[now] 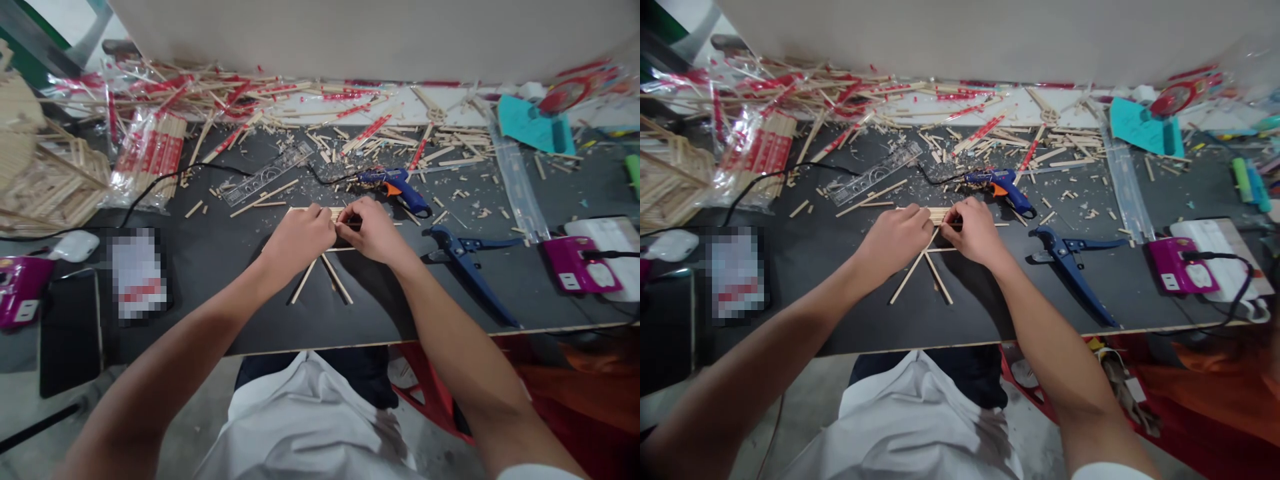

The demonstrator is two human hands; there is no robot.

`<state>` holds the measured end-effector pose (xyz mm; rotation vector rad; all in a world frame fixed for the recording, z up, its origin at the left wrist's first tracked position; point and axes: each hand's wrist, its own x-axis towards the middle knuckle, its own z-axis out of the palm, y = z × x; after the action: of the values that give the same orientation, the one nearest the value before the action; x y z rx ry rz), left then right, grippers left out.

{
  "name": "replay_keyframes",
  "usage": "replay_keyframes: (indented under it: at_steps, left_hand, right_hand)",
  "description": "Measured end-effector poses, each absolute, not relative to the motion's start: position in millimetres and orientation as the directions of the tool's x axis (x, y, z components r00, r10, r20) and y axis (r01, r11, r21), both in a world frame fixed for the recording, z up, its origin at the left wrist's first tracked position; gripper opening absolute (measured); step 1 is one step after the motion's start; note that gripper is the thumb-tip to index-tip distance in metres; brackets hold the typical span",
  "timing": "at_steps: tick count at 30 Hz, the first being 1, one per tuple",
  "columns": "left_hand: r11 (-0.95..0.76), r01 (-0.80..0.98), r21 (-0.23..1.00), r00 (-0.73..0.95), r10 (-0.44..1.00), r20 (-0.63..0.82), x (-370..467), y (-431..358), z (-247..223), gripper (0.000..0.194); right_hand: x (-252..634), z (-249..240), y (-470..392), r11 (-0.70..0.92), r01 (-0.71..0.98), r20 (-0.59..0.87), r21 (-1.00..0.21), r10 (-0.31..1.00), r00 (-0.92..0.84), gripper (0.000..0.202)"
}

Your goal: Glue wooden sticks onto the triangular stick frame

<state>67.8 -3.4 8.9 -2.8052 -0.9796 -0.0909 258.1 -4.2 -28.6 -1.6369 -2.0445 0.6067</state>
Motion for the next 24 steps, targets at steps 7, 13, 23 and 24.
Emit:
replay_keyframes:
  at_steps: [7, 13, 23, 24]
  left_hand:
    - [-0.792, 0.58, -0.192, 0.813, 0.545, 0.206, 56.8, 0.5, 1.1, 0.029]
    - [-0.748, 0.632, -0.204, 0.772, 0.583, 0.255, 53.9, -1.7, 7.6, 0.031]
    - [-0.702, 0.691, -0.174, 0.714, 0.623, 0.32, 37.7, -29.6, 25.7, 0.026]
    - [-0.699, 0.696, -0.165, 0.707, 0.625, 0.33, 35.1, -31.6, 24.4, 0.026]
  right_hand:
    - [253.9, -25.4, -4.9, 0.194, 0.787, 0.082, -0.585, 0.98, -0.181, 0.01]
    - [250.4, -8.0, -14.1, 0.166, 0.64, 0.061, -0.75, 0.981, -0.183, 0.009]
    - [235.3, 17.0, -27.8, 0.331, 0.682, 0.242, -0.652, 0.944, -0.226, 0.01]
    - [233.8, 17.2, -29.1, 0.345, 0.682, 0.252, -0.645, 0.938, -0.237, 0.011]
